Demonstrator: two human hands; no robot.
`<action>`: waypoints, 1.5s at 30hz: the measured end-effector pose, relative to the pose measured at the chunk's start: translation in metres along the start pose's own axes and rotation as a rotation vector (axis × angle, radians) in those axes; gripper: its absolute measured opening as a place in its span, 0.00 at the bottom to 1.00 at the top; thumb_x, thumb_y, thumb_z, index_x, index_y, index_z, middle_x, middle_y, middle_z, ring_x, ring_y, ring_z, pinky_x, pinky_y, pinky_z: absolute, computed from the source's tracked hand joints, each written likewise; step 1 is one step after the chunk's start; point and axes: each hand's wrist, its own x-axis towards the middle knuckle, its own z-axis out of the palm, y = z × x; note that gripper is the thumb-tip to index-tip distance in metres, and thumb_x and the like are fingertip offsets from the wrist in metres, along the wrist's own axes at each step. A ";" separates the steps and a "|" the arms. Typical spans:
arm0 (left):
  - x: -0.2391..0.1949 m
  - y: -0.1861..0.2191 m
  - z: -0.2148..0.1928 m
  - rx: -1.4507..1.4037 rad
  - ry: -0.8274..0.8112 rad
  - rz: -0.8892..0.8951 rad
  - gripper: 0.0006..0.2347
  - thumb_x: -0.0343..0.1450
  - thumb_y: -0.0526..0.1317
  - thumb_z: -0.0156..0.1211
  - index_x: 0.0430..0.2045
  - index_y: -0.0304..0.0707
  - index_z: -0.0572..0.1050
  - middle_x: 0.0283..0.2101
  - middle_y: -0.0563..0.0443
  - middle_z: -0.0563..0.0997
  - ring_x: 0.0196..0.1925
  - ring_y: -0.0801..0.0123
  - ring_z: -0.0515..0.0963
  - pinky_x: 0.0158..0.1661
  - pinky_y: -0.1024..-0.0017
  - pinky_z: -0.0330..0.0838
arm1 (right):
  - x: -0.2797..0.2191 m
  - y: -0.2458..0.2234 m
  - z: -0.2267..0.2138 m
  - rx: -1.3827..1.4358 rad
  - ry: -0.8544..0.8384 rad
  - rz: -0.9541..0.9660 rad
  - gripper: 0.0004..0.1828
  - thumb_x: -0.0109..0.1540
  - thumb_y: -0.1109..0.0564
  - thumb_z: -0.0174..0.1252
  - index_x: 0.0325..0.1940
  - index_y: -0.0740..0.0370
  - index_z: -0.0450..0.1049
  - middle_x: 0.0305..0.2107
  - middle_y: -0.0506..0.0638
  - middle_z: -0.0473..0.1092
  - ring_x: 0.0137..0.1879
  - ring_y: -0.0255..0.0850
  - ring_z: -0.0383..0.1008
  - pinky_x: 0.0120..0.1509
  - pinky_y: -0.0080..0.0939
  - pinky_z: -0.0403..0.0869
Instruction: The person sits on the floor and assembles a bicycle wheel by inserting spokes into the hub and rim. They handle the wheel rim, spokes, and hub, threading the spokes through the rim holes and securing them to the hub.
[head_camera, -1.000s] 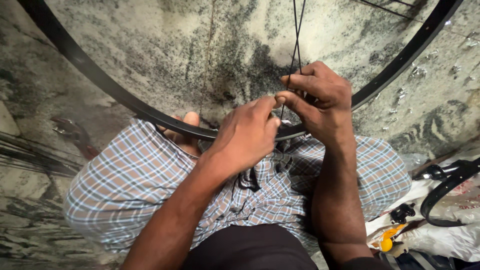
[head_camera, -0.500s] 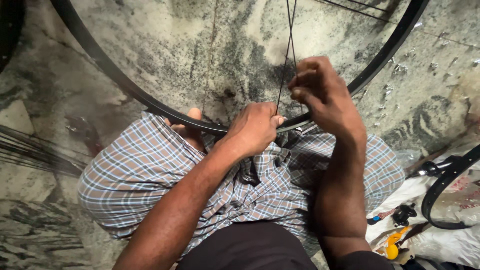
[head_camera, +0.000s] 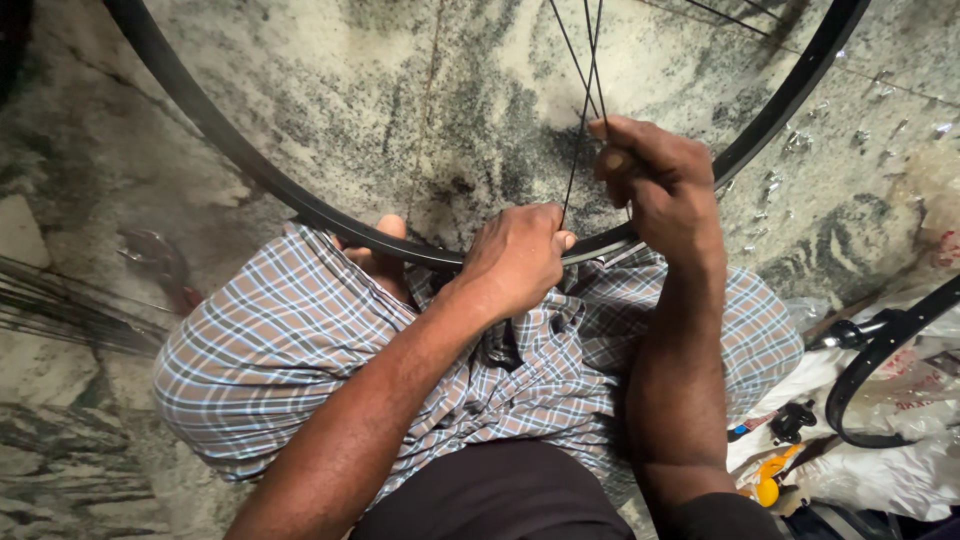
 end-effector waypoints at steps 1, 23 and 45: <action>-0.001 0.001 0.000 -0.003 -0.007 -0.005 0.10 0.73 0.43 0.56 0.30 0.33 0.75 0.38 0.36 0.82 0.43 0.41 0.81 0.44 0.48 0.72 | -0.001 0.000 -0.002 0.007 0.005 0.008 0.21 0.67 0.75 0.49 0.61 0.67 0.76 0.33 0.50 0.73 0.31 0.31 0.69 0.33 0.33 0.68; -0.004 0.007 -0.005 0.040 -0.002 -0.057 0.10 0.73 0.44 0.57 0.32 0.34 0.77 0.38 0.34 0.82 0.44 0.40 0.81 0.45 0.48 0.73 | 0.004 -0.005 -0.005 -0.049 0.003 0.006 0.14 0.71 0.72 0.51 0.59 0.68 0.77 0.28 0.47 0.71 0.27 0.30 0.66 0.28 0.32 0.65; 0.017 -0.005 0.001 0.073 0.179 0.097 0.12 0.73 0.47 0.58 0.33 0.34 0.77 0.38 0.33 0.82 0.43 0.44 0.81 0.44 0.51 0.73 | -0.004 -0.019 -0.010 -0.532 0.083 -0.034 0.15 0.61 0.65 0.57 0.52 0.67 0.79 0.33 0.51 0.79 0.34 0.38 0.77 0.38 0.38 0.75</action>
